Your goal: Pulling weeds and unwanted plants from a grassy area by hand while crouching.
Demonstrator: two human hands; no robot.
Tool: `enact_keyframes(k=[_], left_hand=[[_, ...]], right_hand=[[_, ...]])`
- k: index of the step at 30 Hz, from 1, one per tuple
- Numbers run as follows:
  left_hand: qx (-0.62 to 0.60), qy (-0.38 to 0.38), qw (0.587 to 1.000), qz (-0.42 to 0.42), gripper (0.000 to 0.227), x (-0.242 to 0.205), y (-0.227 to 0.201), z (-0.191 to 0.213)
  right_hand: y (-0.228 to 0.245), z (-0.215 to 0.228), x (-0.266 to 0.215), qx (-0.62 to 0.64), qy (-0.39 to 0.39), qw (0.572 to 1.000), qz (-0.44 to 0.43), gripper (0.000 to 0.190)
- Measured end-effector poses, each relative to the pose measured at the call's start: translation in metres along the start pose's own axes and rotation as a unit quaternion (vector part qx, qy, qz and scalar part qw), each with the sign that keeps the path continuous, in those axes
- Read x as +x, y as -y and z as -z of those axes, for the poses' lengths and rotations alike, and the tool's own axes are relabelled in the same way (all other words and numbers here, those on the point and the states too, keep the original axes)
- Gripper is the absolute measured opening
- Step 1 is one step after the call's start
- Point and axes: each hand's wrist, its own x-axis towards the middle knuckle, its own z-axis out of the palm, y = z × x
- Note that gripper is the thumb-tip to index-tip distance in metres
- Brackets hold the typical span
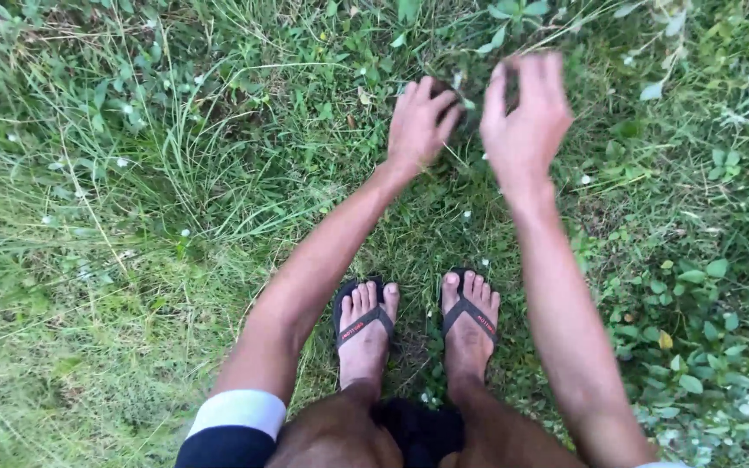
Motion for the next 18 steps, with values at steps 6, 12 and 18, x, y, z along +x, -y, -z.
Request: enact_keyframes(k=[6,12,18], left_hand=[[-0.282,-0.025,0.948,0.146,0.025,0.004,0.02,0.003],[-0.411,-0.004,0.889,0.204,0.028,-0.019,-0.003,0.039],[-0.297,-0.018,0.936,0.188,0.022,-0.029,-0.003,0.054]], right_hand=[[-0.029,-0.031,-0.048,0.121,0.207,0.953,-0.184,0.013],[-0.027,-0.064,-0.052,0.009,0.141,0.974,-0.178,0.029],[-0.016,-0.08,-0.048,0.022,0.199,0.963,-0.182,0.024]])
